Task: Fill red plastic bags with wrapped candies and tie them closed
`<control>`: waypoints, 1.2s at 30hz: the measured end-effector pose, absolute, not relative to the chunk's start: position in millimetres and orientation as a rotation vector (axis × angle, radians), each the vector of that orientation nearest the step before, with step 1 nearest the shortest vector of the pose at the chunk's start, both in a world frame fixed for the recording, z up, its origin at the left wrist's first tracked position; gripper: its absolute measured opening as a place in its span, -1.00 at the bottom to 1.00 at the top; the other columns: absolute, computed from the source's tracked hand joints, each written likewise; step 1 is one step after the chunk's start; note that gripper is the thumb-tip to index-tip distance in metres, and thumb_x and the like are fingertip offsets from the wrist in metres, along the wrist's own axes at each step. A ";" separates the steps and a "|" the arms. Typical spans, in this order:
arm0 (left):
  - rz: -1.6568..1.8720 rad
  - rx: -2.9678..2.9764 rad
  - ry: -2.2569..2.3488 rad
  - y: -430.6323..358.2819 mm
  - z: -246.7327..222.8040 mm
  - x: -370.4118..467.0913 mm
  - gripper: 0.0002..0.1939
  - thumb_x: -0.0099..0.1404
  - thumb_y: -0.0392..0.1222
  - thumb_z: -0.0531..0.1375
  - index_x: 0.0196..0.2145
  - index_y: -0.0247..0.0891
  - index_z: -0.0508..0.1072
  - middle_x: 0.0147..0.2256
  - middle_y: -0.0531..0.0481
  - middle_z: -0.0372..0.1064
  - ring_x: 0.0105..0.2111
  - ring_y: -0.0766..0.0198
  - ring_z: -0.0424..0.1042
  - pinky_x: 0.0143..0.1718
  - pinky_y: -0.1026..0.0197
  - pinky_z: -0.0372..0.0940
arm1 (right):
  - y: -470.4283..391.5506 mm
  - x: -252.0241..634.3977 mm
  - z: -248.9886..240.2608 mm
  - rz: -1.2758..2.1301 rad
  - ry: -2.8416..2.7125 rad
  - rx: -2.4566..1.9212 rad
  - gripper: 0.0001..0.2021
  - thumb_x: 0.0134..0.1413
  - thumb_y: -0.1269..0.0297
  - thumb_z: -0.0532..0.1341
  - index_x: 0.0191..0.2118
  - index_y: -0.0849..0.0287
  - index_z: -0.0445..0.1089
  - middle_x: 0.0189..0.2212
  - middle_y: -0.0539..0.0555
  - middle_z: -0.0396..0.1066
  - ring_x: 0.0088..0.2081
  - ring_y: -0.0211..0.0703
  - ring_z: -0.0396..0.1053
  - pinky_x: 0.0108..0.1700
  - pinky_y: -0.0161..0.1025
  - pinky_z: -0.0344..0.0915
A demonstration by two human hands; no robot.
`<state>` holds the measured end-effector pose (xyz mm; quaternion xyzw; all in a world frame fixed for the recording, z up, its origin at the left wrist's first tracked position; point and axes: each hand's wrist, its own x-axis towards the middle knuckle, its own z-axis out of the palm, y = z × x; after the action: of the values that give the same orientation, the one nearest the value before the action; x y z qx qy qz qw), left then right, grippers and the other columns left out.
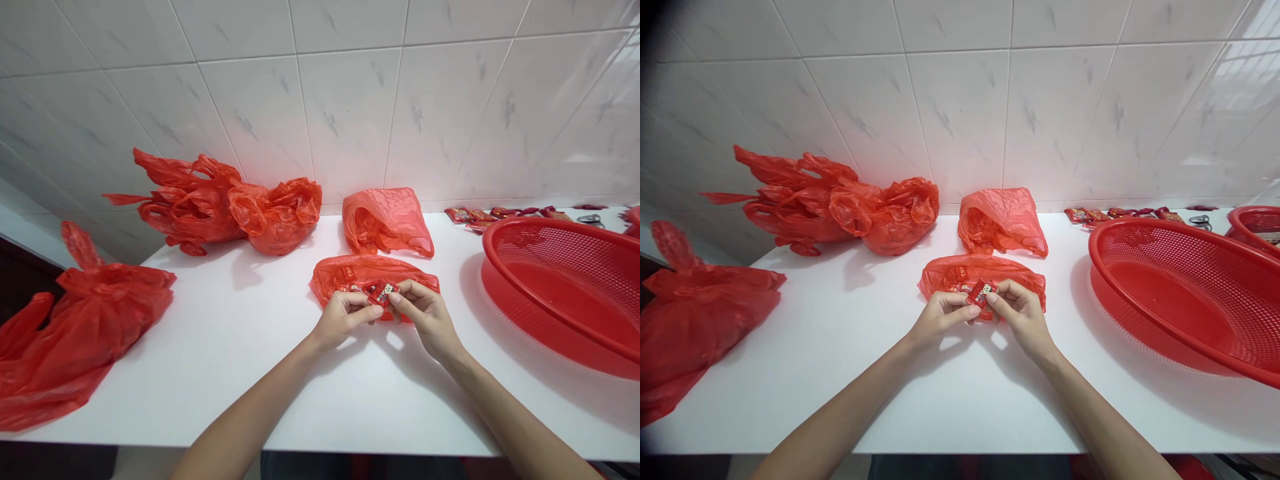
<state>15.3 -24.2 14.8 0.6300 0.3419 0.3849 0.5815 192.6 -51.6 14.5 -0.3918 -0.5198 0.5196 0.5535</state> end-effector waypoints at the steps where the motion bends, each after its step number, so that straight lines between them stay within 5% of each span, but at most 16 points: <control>1: 0.896 1.487 0.788 -24.1 14.0 15.2 -0.60 0.15 0.09 0.33 -0.60 -0.31 0.47 -0.57 0.00 0.34 -0.48 0.30 0.27 -0.40 0.22 0.17 | -51.3 193.1 14.2 1.226 -1.225 -0.930 -0.71 0.07 0.03 0.38 -0.41 0.16 0.43 -0.50 -0.01 0.38 -0.48 -0.28 0.26 -0.41 -0.29 0.25; 17: 0.947 1.509 0.799 -24.2 13.8 15.3 -0.63 0.19 0.05 0.29 -0.57 -0.31 0.44 -0.54 0.04 0.25 -0.46 0.31 0.22 -0.38 0.23 0.13 | -48.7 192.9 12.4 1.317 -1.181 -0.876 -0.73 0.03 0.09 0.41 -0.45 0.17 0.43 -0.54 -0.04 0.34 -0.49 -0.31 0.24 -0.43 -0.32 0.22; 36: 1.006 1.602 0.815 -28.1 16.0 13.5 -0.68 0.24 0.02 0.30 -0.47 -0.31 0.56 -0.45 -0.06 0.45 -0.36 0.23 0.39 -0.24 0.18 0.28 | -55.5 192.7 22.0 1.236 -1.398 -0.959 -0.68 0.09 0.02 0.35 -0.46 0.16 0.37 -0.57 -0.04 0.33 -0.51 -0.28 0.24 -0.44 -0.29 0.23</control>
<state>13.5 -28.1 16.0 0.6668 0.3391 0.4185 0.5150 192.7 -55.5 22.0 -0.3965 -0.5776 0.5106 0.4985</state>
